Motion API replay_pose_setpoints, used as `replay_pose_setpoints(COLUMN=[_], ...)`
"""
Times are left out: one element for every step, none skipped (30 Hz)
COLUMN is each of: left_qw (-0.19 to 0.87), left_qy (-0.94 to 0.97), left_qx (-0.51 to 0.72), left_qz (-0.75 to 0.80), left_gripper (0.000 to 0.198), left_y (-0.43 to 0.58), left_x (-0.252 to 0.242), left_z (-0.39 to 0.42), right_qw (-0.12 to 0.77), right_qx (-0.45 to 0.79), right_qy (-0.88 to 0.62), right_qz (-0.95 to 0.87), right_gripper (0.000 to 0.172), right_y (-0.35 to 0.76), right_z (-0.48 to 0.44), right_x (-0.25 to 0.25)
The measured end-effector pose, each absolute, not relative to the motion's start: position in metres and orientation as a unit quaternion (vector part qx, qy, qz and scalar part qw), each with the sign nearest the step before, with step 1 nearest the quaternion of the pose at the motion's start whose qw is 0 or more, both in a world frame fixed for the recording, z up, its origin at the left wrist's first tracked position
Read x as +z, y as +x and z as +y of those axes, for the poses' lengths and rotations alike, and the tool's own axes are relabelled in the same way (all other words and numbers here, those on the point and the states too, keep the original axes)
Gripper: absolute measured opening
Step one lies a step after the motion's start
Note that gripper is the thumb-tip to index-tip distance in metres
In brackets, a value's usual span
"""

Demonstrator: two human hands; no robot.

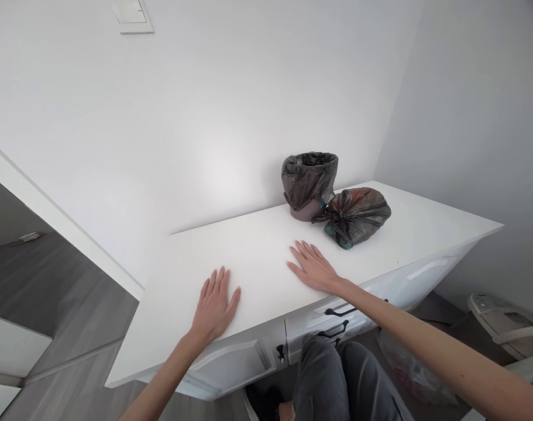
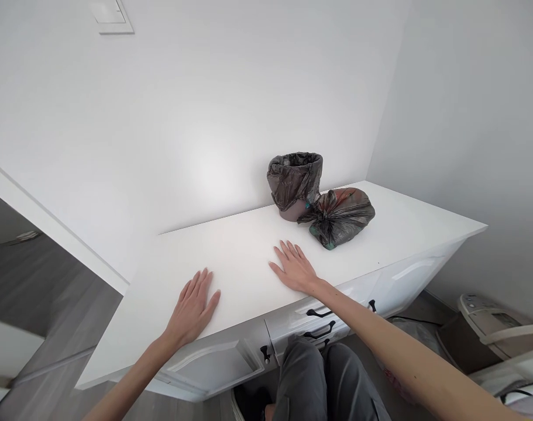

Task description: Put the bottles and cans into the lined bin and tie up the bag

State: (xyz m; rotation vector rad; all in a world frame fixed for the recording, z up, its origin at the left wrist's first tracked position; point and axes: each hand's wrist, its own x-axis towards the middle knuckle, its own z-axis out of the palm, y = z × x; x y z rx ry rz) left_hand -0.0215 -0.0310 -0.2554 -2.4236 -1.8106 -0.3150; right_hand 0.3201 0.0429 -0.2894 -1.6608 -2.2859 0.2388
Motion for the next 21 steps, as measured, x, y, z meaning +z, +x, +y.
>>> replay_pose_setpoints(left_qw=[0.05, 0.05, 0.049, 0.046, 0.042, 0.038, 0.034, 0.032, 0.031, 0.03, 0.03, 0.029, 0.028, 0.026, 0.023, 0.021, 0.019, 0.018, 0.018, 0.018, 0.018], left_qy=[-0.793, -0.79, -0.787, -0.783, -0.779, -0.776, -0.772, -0.769, -0.765, -0.762, -0.76, -0.758, -0.757, -0.756, -0.755, -0.755, -0.754, -0.753, -0.752, -0.752, -0.751], left_qx=[-0.097, -0.091, -0.084, -0.078, -0.071, -0.064, -0.059, -0.056, -0.054, -0.053, -0.054, -0.054, -0.055, -0.054, -0.052, -0.051, -0.051, -0.051, -0.053, -0.054, -0.055], left_qz=[-0.599, -0.604, -0.61, -0.615, -0.621, -0.627, -0.632, -0.637, -0.641, -0.644, -0.647, -0.649, -0.65, -0.652, -0.653, -0.654, -0.655, -0.656, -0.656, -0.657, -0.657], left_gripper=[0.072, 0.074, 0.075, 0.075, 0.075, 0.075, 0.074, 0.073, 0.072, 0.072, 0.071, 0.071, 0.071, 0.071, 0.072, 0.072, 0.072, 0.072, 0.072, 0.072, 0.072], left_y=[-0.019, -0.017, -0.013, -0.01, -0.007, -0.004, -0.002, 0.0, 0.002, 0.003, 0.003, 0.003, 0.003, 0.003, 0.003, 0.003, 0.003, 0.003, 0.003, 0.004, 0.004], left_x=[-0.254, -0.252, -0.25, -0.249, -0.247, -0.246, -0.245, -0.244, -0.244, -0.244, -0.245, -0.245, -0.245, -0.245, -0.245, -0.245, -0.245, -0.245, -0.244, -0.244, -0.244], left_z=[-0.026, -0.02, -0.015, -0.01, -0.004, 0.001, 0.006, 0.01, 0.013, 0.016, 0.017, 0.018, 0.018, 0.018, 0.017, 0.016, 0.015, 0.015, 0.014, 0.014, 0.014], right_qw=[0.147, 0.143, 0.14, 0.138, 0.136, 0.134, 0.133, 0.132, 0.132, 0.131, 0.131, 0.131, 0.131, 0.131, 0.131, 0.131, 0.132, 0.132, 0.132, 0.133, 0.133], right_qx=[0.082, 0.081, 0.08, 0.08, 0.08, 0.079, 0.079, 0.08, 0.08, 0.081, 0.081, 0.081, 0.08, 0.079, 0.078, 0.079, 0.08, 0.081, 0.082, 0.081, 0.08], right_qy=[-0.581, -0.584, -0.586, -0.588, -0.589, -0.591, -0.592, -0.592, -0.593, -0.593, -0.594, -0.595, -0.596, -0.596, -0.596, -0.596, -0.596, -0.595, -0.596, -0.596, -0.597], right_qz=[-0.796, -0.795, -0.794, -0.793, -0.792, -0.792, -0.791, -0.791, -0.791, -0.79, -0.79, -0.789, -0.789, -0.788, -0.788, -0.788, -0.788, -0.788, -0.788, -0.787, -0.787], right_gripper=[0.084, 0.084, 0.084, 0.084, 0.084, 0.084, 0.084, 0.084, 0.084, 0.083, 0.083, 0.082, 0.082, 0.081, 0.081, 0.081, 0.081, 0.081, 0.081, 0.081, 0.081], right_y=[0.32, 0.32, 0.319, 0.318, 0.318, 0.317, 0.317, 0.317, 0.316, 0.316, 0.315, 0.315, 0.315, 0.315, 0.315, 0.314, 0.314, 0.314, 0.314, 0.314, 0.315], right_z=[0.042, 0.041, 0.04, 0.039, 0.038, 0.037, 0.036, 0.035, 0.034, 0.033, 0.033, 0.033, 0.032, 0.032, 0.032, 0.032, 0.033, 0.033, 0.033, 0.033, 0.033], right_x=[-0.289, -0.288, -0.287, -0.286, -0.284, -0.283, -0.281, -0.28, -0.279, -0.278, -0.277, -0.276, -0.276, -0.276, -0.276, -0.277, -0.277, -0.277, -0.277, -0.277, -0.277])
